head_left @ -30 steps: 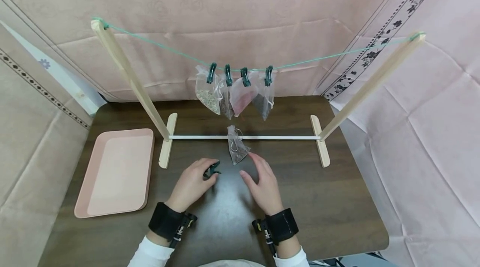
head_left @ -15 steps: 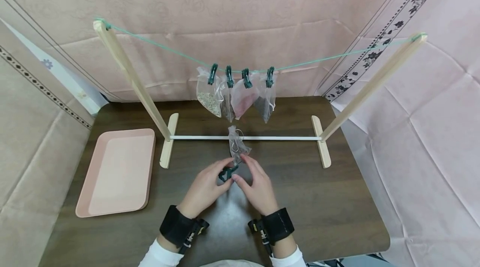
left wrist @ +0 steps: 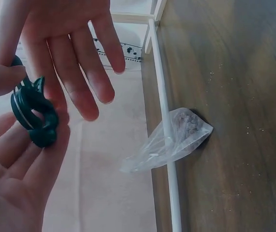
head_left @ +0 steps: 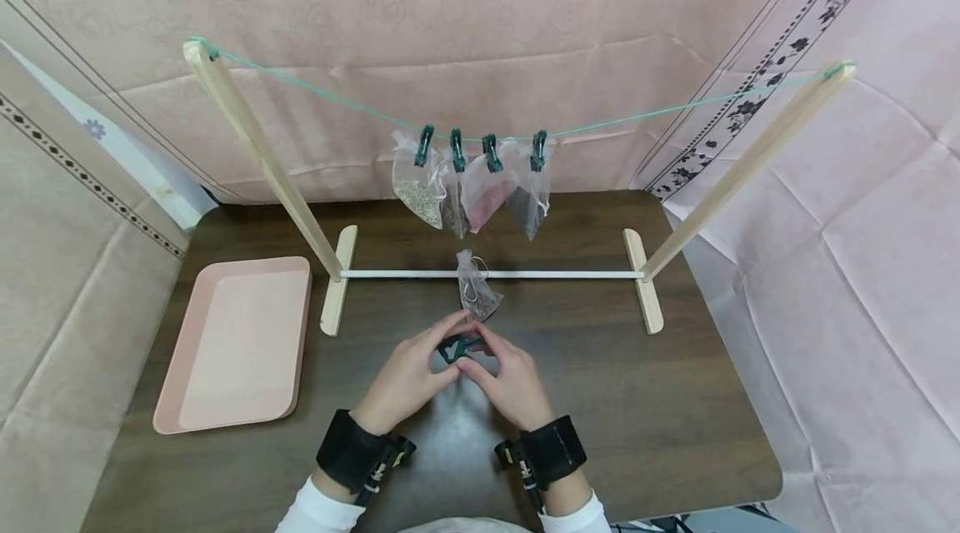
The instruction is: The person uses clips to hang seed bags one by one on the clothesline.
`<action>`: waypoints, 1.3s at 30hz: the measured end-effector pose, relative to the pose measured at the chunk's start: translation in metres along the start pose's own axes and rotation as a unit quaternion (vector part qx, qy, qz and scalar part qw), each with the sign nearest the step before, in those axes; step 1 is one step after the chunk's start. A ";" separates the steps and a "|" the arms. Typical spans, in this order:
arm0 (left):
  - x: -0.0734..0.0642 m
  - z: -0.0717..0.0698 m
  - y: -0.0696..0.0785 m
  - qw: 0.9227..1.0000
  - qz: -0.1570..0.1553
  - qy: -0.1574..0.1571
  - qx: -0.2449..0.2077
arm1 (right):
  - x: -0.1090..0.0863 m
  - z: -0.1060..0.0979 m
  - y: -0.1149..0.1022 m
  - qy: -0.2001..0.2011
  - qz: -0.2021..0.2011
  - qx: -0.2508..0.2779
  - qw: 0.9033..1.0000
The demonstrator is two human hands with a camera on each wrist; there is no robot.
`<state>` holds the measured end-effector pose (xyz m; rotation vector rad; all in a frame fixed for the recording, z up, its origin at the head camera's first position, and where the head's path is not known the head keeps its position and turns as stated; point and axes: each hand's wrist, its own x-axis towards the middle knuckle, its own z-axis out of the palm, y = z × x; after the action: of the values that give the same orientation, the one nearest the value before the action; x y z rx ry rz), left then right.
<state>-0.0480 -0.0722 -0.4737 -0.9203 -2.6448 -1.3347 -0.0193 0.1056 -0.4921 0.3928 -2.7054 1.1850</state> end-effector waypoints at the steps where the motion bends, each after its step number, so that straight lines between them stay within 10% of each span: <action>1: 0.000 0.000 0.000 1.000 -0.003 0.000 -0.003 | 0.000 0.000 0.001 -0.005 0.002 0.005 1.000; 13: 0.000 -0.002 -0.009 0.995 0.000 -0.044 -0.089 | -0.001 0.000 0.009 -0.060 0.028 0.054 0.996; 23: -0.003 0.002 -0.012 0.998 -0.006 -0.036 -0.054 | -0.003 0.003 0.013 -0.034 0.060 0.089 0.994; 39: -0.008 0.012 -0.025 0.997 0.064 0.049 0.016 | -0.007 -0.017 -0.006 -0.037 0.122 0.282 0.951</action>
<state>-0.0517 -0.0785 -0.5020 -0.9758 -2.4814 -1.2698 -0.0103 0.1148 -0.4781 0.1685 -2.4782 2.0568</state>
